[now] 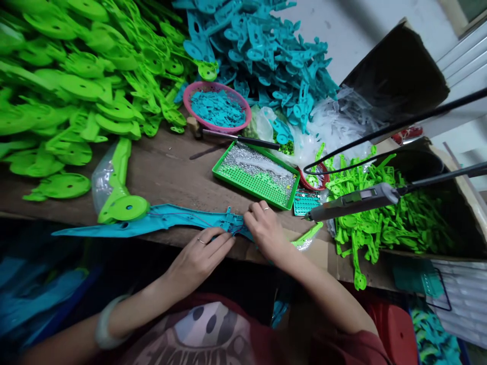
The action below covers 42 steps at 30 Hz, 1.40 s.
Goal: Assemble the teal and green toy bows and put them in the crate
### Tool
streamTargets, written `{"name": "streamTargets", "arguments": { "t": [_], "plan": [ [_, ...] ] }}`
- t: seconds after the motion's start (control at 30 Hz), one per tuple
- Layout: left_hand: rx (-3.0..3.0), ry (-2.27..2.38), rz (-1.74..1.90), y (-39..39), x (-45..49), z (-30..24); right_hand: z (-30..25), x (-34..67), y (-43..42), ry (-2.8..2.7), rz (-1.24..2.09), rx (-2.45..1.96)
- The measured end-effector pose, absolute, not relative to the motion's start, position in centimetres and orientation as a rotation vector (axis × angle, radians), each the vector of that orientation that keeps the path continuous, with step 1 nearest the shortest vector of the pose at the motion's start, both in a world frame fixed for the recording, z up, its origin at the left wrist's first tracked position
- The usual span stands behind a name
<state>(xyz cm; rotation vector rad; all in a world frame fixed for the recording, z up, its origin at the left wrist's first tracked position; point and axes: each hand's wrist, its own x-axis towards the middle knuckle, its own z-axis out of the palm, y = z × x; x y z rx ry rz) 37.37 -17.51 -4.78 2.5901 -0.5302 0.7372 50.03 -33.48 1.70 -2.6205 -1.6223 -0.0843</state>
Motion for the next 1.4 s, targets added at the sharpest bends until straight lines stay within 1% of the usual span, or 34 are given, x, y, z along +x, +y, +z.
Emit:
{"name": "streamTargets", "arguments": {
  "t": [0.1,0.17,0.3,0.47,0.57,0.67,0.77,0.87,0.97,1.1,1.27,1.4],
  "plan": [
    [2.556,-0.533,0.724,-17.4,37.4,-4.8,0.3,50.5,-33.4,-1.195,0.057,-2.381],
    [2.539,-0.536,0.709,-17.3,37.4,-4.8,-0.2,50.6,-33.3,-1.056,0.137,-2.246],
    [2.491,-0.546,0.733,-17.1,37.6,-5.0,-0.2,50.9,-33.1,-1.073,0.211,-2.117],
    [2.496,-0.561,0.740,-16.9,37.8,-5.0,0.1,51.2,-33.0,-1.153,0.318,-2.159],
    [2.503,-0.554,0.722,-16.8,37.8,-4.9,-0.3,51.2,-32.9,-1.100,0.333,-2.092],
    [2.516,-0.525,0.697,-16.9,37.8,-4.6,-0.7,51.5,-32.8,-1.087,0.318,-2.068],
    [2.604,-0.475,0.605,-17.3,37.8,-4.0,-0.1,51.9,-33.0,-1.149,0.311,-2.140],
    [2.724,-0.423,0.517,-17.6,38.0,-3.4,1.2,51.3,-33.8,-1.178,0.144,-2.258],
    [2.736,-0.465,0.531,-17.6,38.2,-3.1,1.8,49.7,-35.1,-1.341,-0.047,-2.311],
    [2.775,-0.485,0.516,-17.6,38.4,-2.7,0.8,47.7,-36.6,-1.575,-0.051,-2.378],
    [2.890,-0.468,0.405,-18.0,39.4,-1.9,-0.1,47.4,-36.7,-1.392,-0.046,-2.462],
    [2.935,-0.500,0.395,-18.1,40.3,-1.6,0.5,47.4,-36.1,-1.390,-0.097,-2.555]
  ]
}}
